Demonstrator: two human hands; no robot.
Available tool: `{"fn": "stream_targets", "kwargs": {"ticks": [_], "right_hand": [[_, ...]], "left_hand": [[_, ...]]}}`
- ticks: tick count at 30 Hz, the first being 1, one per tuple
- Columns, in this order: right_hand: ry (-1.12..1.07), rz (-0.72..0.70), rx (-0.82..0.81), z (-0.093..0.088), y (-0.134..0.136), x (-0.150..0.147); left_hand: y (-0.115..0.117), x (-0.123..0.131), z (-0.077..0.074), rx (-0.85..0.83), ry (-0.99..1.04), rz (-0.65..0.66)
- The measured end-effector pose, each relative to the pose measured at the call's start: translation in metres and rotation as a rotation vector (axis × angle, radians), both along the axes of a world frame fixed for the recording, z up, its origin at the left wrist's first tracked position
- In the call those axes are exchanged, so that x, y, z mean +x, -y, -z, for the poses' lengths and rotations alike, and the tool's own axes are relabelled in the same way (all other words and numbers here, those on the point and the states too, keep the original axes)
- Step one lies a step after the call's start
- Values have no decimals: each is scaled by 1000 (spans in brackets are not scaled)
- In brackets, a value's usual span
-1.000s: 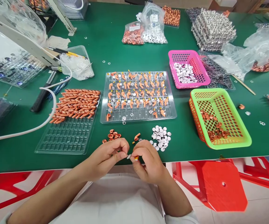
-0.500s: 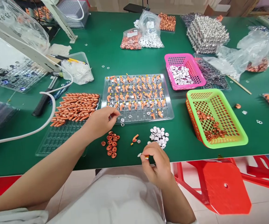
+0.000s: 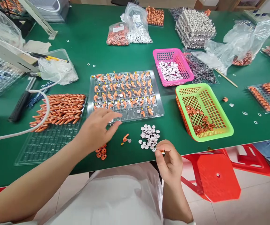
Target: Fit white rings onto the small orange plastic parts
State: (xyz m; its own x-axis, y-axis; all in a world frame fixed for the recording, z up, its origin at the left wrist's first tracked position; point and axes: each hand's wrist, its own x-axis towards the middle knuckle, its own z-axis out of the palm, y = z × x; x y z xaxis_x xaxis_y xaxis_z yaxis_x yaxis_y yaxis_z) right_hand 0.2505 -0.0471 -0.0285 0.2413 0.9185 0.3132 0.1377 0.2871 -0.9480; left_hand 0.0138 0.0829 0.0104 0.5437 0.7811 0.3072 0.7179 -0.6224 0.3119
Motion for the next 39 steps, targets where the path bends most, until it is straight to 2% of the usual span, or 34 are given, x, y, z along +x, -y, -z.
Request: {"fn": "stream_targets", "kwargs": {"ticks": [2,5,7,13,17,20,23,26,33,39], "right_hand": [[-1,-19,-4,1,-1,-2],[14,-38,-19,1,-2,-4],[24,-52,-17,1,-1,-5],[51,-76,-30,3,2,-4],[80,-62,-65,5,5,-6],[94,-39,-81,5,8,-13],[87,-139,-37,5,8,-27],[141,-218,24,3,4,-44],[299,-236,106,-5,-9,-64],[469,-393,128,-12,-17,-61]], "left_hand": [[13,16,0,-126,61,164],[25,38,6,-268,25,360],[28,47,11,-300,-31,407],[24,53,21,-343,-106,425],[26,51,13,-431,0,345],[30,45,2,-633,195,151],[35,35,-7,-870,435,-37],[43,26,-9,-1018,650,-113],[59,6,-6,-1040,814,-159],[64,-12,-6,-951,672,-49]]}}
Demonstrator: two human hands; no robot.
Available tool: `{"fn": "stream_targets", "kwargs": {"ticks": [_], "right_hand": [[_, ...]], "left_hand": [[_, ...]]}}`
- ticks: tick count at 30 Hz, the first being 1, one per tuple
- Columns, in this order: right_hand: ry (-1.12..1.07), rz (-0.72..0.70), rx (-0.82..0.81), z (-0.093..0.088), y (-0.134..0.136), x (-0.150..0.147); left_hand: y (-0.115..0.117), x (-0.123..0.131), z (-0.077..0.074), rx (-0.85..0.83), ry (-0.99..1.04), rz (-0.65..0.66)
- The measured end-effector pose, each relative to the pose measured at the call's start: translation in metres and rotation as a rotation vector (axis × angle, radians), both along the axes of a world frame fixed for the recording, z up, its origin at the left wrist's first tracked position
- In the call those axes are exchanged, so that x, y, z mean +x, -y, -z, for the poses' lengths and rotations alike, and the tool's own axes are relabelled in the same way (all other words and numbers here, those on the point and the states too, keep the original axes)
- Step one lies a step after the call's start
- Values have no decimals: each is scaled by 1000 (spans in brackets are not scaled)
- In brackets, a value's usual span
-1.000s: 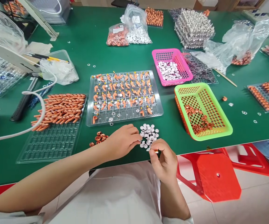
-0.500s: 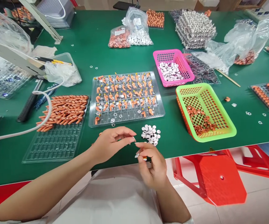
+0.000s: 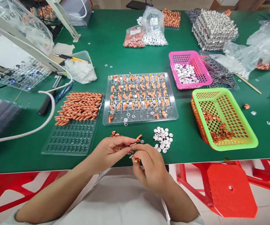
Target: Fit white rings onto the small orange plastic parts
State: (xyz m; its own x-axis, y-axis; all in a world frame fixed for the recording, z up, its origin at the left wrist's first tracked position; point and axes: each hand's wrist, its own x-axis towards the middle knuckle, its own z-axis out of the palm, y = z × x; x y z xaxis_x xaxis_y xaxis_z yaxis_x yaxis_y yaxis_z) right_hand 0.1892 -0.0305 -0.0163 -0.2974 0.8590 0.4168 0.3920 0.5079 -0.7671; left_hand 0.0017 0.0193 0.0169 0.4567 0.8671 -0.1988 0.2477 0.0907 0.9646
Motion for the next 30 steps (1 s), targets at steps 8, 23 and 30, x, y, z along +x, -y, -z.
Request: {"fn": "stream_targets", "kwargs": {"ticks": [8,23,30], "right_hand": [[-23,-124,-204,-7,-8,0],[-143,211,-560,-15,-11,-18],[-128,200,-602,-16,-14,-19]], "left_hand": [[-5,-15,-9,40,-104,257],[8,-4,13,67,5,-150],[7,-7,15,340,-83,-102]]}}
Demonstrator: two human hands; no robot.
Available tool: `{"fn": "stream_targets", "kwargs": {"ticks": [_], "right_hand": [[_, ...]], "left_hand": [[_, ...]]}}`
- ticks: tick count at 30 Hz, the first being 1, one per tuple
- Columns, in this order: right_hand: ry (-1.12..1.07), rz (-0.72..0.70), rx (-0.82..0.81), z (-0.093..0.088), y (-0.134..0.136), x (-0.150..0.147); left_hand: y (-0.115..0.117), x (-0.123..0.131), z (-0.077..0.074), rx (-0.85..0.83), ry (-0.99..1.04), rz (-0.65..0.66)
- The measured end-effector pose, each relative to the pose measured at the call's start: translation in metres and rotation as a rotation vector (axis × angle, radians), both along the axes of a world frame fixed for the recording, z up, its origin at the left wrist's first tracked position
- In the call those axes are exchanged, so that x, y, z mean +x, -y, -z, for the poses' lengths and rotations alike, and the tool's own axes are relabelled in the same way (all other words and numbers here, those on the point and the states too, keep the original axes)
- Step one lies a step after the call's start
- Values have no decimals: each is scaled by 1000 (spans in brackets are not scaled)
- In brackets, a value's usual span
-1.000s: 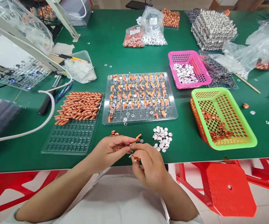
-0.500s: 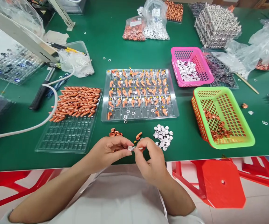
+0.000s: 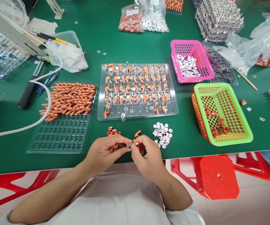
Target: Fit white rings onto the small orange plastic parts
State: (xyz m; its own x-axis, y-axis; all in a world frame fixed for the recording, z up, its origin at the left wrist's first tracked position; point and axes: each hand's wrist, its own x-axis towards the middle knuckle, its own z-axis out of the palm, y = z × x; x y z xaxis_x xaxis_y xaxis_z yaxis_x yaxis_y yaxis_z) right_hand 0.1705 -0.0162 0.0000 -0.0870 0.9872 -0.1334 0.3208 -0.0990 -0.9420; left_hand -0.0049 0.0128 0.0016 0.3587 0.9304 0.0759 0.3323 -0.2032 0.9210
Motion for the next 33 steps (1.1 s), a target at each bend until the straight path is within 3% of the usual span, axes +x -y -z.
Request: {"fn": "stream_targets", "kwargs": {"ticks": [13,26,29,33], "right_hand": [[-16,-22,-63,1,-2,2],[-115,-21,-152,4,-3,2],[-139,-29,-167,3,-4,3],[-58,3,-67,1,-4,2]], "left_hand": [[1,1,4,52,-108,29],[6,4,8,340,-72,37],[6,5,5,263,-51,27],[5,6,0,-142,67,-25]]}}
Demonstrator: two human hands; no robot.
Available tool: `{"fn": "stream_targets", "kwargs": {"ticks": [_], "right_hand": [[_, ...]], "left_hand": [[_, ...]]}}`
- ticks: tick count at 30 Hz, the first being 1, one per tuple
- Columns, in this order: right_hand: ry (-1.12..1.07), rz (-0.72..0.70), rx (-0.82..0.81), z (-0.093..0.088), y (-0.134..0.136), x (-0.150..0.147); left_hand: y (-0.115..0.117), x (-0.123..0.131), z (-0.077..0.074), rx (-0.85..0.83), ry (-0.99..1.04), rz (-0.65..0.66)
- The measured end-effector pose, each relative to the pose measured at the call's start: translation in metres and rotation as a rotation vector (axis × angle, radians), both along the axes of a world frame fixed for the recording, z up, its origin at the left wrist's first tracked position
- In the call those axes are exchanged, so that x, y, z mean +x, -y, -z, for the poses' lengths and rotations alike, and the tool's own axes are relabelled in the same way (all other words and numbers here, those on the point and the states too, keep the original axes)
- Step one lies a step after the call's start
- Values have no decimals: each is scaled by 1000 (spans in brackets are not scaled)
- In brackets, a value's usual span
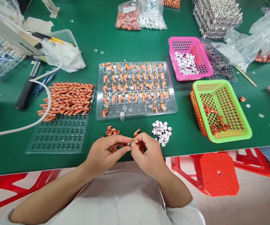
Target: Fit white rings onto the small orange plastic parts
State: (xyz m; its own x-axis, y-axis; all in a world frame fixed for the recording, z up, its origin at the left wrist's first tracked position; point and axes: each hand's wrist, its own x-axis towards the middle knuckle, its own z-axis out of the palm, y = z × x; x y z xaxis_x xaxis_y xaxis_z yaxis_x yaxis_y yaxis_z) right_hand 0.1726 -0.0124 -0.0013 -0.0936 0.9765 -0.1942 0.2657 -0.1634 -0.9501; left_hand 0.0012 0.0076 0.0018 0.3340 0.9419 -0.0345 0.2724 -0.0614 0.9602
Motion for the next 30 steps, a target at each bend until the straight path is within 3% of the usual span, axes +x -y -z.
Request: {"fn": "stream_targets", "kwargs": {"ticks": [4,9,16,25,30], "right_hand": [[60,-17,125,1,0,1],[-34,-127,187,5,-2,7],[-73,-96,295,11,6,8],[-67,-86,385,14,11,5],[-74,-90,420,14,10,2]], "left_hand": [[-3,0,-1,-367,217,-24],[-4,-1,-3,-466,308,-54],[2,0,-4,-378,224,-78],[7,1,-4,53,-25,-42],[5,3,-6,108,-38,-24]]}}
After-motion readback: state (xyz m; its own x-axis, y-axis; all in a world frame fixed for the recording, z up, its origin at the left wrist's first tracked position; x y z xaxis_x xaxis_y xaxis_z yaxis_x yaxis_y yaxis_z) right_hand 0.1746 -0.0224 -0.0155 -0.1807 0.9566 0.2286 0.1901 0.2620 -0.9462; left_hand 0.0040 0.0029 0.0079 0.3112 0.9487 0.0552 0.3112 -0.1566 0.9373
